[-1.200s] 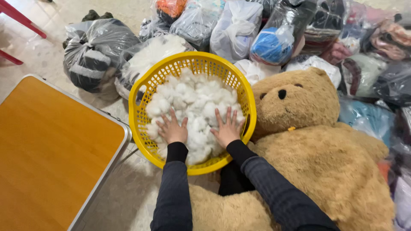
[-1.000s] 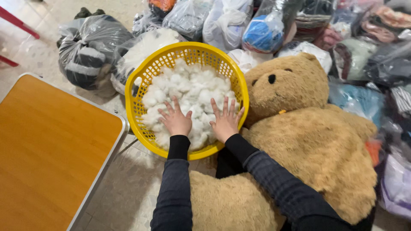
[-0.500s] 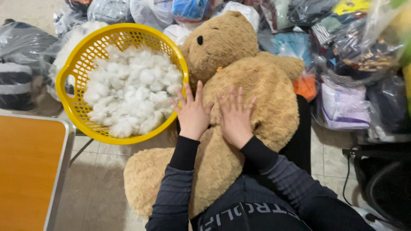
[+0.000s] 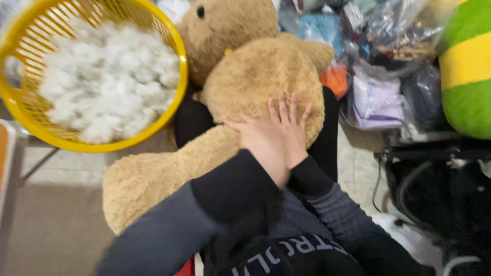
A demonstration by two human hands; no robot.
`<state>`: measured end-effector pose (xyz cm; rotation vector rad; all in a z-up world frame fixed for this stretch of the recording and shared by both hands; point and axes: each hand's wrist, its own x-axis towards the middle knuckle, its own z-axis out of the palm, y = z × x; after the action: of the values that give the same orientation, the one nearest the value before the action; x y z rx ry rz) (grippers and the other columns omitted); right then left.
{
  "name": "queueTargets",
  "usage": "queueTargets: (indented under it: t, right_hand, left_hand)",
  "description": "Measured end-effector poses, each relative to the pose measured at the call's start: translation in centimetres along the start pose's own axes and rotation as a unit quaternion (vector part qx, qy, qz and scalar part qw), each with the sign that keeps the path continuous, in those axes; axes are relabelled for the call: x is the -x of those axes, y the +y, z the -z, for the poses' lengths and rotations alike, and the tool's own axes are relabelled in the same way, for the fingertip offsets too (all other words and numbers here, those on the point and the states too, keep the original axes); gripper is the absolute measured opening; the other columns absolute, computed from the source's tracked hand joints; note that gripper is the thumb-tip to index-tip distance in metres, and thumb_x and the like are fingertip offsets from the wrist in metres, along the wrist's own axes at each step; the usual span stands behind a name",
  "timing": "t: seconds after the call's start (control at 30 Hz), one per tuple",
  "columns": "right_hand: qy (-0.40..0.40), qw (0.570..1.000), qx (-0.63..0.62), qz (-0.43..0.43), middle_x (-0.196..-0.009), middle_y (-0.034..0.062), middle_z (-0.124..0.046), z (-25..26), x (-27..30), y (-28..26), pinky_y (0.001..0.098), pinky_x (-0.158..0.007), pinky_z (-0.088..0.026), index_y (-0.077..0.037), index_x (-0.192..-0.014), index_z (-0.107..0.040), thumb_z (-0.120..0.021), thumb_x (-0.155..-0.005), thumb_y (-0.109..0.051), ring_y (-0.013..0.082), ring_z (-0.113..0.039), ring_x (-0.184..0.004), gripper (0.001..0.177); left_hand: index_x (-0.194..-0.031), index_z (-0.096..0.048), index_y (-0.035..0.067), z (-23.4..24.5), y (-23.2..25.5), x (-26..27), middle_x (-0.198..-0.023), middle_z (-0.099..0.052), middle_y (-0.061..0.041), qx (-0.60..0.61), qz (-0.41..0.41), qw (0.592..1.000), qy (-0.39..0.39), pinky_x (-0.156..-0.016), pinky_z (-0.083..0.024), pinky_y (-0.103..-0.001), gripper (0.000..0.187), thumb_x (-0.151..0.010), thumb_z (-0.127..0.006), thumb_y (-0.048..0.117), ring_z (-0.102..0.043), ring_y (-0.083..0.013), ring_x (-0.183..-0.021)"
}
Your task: The person sits on the floor and repeatedly takes handfuls of white stuffing from a yellow basket to fill a large brown teddy bear. The person pushes the stuffing into the bear's body and pats it down to distribute the material.
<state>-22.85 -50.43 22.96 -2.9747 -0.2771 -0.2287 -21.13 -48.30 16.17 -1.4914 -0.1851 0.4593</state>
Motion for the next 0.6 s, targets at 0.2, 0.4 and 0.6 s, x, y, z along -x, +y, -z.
queueTargets:
  t: [0.2,0.4,0.6]
  right_hand:
    - [-0.083,0.985,-0.152,0.017,-0.15,0.0054,-0.065,21.0,7.4,-1.3,0.0416,-0.121,-0.035,-0.029,-0.11,-0.083,-0.046,-0.069,0.002,0.0251,-0.052,-0.144,0.064]
    - [0.004,0.969,-0.247,0.005,-0.127,0.0074,-0.072,22.0,5.7,-3.6,0.0426,-0.121,-0.037,-0.026,-0.088,-0.08,-0.061,-0.099,-0.023,0.0218,-0.065,-0.128,0.023]
    - [0.073,0.978,-0.196,-0.013,-0.108,0.0046,-0.078,23.0,2.6,-6.3,0.0394,-0.111,-0.048,-0.02,-0.075,-0.078,-0.066,-0.083,-0.021,0.018,-0.07,-0.12,0.014]
  left_hand:
    - [-0.17,-0.012,0.013,4.8,7.6,2.3,-0.179,-0.007,-0.02,-0.612,0.209,0.758,0.086,-0.131,-0.007,-0.067,0.085,-0.11,-0.036,0.068,-0.005,-0.0419,-0.165]
    - [-0.169,-0.015,0.015,2.9,8.3,-2.0,-0.177,-0.01,-0.02,-0.664,0.213,0.704,0.135,-0.13,-0.007,-0.067,0.08,-0.11,-0.037,0.065,-0.007,-0.0415,-0.164]
    - [-0.167,-0.019,0.017,1.0,5.2,-7.7,-0.175,-0.014,-0.02,-0.756,0.235,0.605,0.087,-0.129,-0.006,-0.068,0.075,-0.109,-0.038,0.061,-0.008,-0.041,-0.163]
